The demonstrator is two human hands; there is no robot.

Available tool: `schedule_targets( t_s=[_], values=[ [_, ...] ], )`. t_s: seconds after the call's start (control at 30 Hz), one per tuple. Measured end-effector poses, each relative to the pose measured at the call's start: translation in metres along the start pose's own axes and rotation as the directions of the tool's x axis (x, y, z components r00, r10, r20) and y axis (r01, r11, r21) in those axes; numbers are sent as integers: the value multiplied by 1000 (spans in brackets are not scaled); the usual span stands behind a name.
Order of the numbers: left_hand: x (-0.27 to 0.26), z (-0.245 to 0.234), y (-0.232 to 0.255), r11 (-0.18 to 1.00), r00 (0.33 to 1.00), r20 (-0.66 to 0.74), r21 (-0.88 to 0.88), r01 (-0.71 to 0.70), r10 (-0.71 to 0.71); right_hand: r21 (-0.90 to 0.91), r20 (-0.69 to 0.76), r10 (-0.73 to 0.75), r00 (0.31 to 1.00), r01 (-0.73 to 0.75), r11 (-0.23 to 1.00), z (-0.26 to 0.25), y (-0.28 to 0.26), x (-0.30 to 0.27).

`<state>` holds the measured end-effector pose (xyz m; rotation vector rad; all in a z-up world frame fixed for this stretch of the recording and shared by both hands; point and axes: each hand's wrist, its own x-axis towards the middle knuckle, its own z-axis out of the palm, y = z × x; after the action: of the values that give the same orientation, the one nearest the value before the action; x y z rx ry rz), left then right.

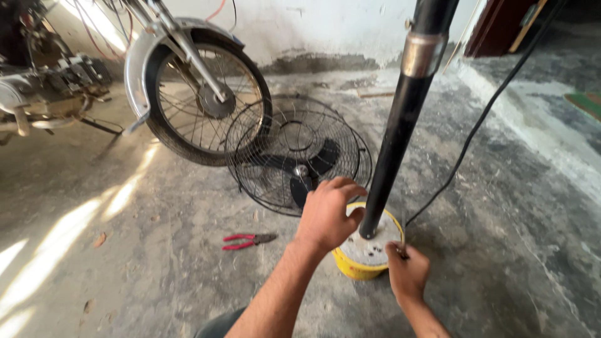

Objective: The person uses a screwdriver to loosen and remove screws from the rear housing of a standing electric fan. They detach the motor housing from the stand, exposing the fan motor and internal components, then reattach the housing and tighten the screws.

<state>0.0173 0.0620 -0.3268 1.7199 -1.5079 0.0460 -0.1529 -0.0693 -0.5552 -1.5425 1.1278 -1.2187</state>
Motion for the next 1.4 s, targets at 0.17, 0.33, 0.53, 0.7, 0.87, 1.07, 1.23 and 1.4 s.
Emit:
schedule_targets(
  t_s=[0.17,0.33,0.53,0.7,0.87,1.07,1.23,1.4],
  values=[
    [6,-2,8,989,997,-71,-147,-20,10,75,-143,-73,987,85,994,2,-71,-3],
    [20,-13,24,948,990,-118,-315,35,-76,151,-87,-158,984,170,974,-3,-176,17],
    [57,-37,53,712,962,-140,-698,71,-233,203,-20,-241,970,240,949,-27,-285,37],
    [110,-77,78,548,938,-296,-822,-154,-180,133,-81,-430,899,437,889,-43,-346,52],
    [147,-121,104,568,946,-265,-815,-115,-188,58,-154,-587,795,600,798,-65,-392,61],
    [192,-147,122,452,971,-156,-890,-60,-179,-104,-211,-708,674,705,701,-90,-439,71],
    [220,-151,119,289,953,-6,-953,85,-302,-207,-153,-729,667,700,683,-100,-462,86],
    [231,-151,114,183,976,180,-962,201,-124,-324,-87,-822,562,765,557,-100,-465,104]
  ],
)
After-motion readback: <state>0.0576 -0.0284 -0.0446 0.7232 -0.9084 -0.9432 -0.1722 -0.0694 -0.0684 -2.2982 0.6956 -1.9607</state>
